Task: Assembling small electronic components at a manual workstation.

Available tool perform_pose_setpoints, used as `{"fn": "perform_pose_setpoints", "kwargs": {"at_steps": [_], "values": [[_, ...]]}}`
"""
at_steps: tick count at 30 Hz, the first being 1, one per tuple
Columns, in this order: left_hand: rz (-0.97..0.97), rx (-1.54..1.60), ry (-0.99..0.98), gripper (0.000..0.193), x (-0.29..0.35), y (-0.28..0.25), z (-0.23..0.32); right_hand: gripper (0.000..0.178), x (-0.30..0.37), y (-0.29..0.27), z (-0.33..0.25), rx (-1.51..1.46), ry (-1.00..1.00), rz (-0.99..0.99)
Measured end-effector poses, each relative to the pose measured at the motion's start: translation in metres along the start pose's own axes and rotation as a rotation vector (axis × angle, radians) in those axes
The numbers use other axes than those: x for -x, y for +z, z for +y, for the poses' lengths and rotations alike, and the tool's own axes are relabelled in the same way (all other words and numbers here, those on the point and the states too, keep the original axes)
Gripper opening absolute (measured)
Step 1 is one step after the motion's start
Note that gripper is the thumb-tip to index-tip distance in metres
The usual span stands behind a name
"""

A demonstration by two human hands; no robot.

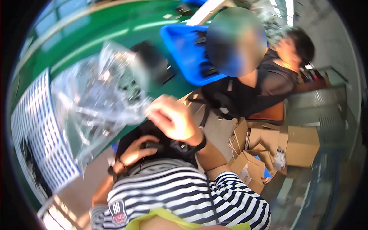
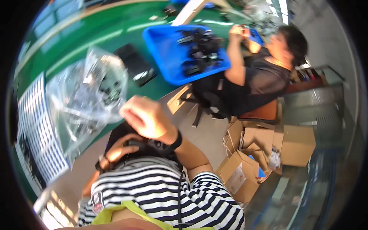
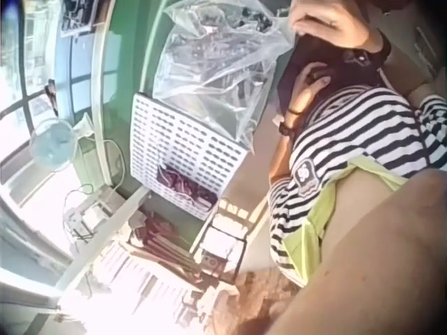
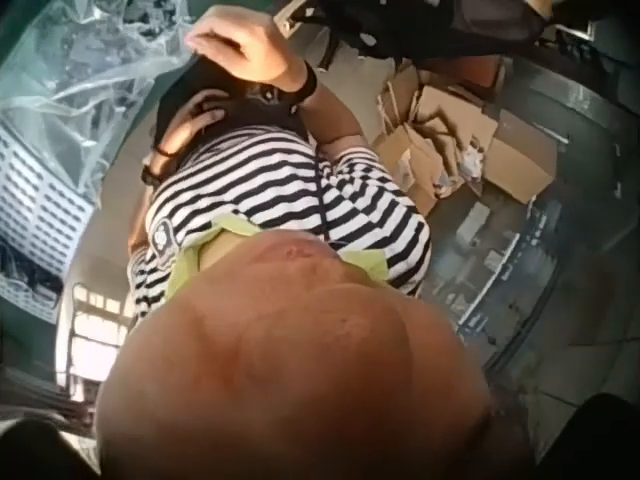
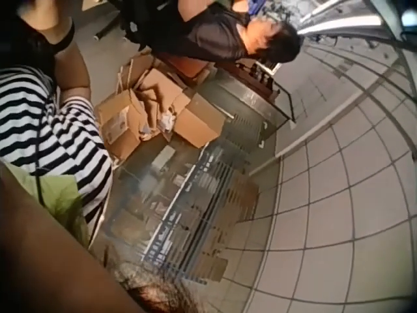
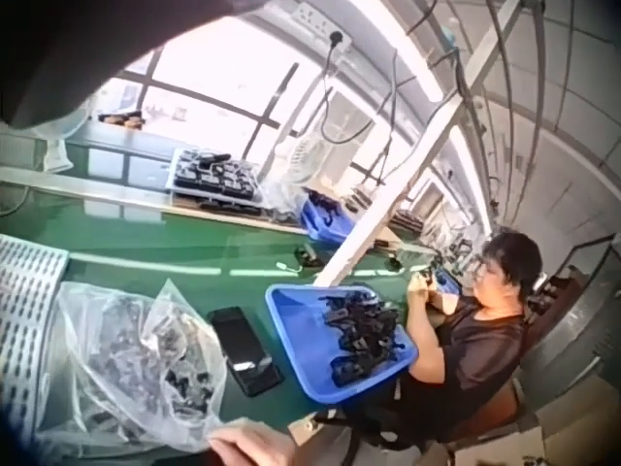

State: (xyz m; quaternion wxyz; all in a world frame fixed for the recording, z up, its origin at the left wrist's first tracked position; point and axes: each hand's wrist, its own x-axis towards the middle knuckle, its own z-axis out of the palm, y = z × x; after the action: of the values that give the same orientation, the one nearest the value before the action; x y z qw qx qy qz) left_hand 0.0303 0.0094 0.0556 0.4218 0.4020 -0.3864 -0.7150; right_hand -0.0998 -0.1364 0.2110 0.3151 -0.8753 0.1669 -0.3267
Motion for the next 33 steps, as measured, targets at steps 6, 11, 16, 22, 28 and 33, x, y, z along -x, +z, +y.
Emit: {"fn": "perform_pose_setpoints", "kwargs": {"at_steps": [6,11,16,22,28,33], "values": [[-0.02,-0.03,-0.037,0.04,-0.008,-0.022,0.011,0.007,-0.015,0.002,0.017,0.02,0.143,0.168],[0.018,-0.091,-0.027,0.041,-0.006,-0.03,0.012,0.012,-0.037,0.016,0.035,-0.109,0.183,0.055],[-0.015,-0.213,-0.041,0.042,-0.013,-0.024,0.02,0.022,-0.058,0.017,0.052,0.196,0.079,-0.118],[-0.015,-0.027,-0.133,0.04,-0.018,-0.016,0.006,0.011,-0.056,0.046,0.074,0.349,0.011,-0.157],[-0.017,0.032,-0.197,0.041,-0.03,-0.008,0.018,0.01,-0.055,0.01,0.059,0.173,0.002,0.072],[-0.037,-0.212,-0.051,0.042,-0.033,-0.005,0.016,0.019,0.024,-0.183,-0.004,0.267,0.16,1.068]]}}
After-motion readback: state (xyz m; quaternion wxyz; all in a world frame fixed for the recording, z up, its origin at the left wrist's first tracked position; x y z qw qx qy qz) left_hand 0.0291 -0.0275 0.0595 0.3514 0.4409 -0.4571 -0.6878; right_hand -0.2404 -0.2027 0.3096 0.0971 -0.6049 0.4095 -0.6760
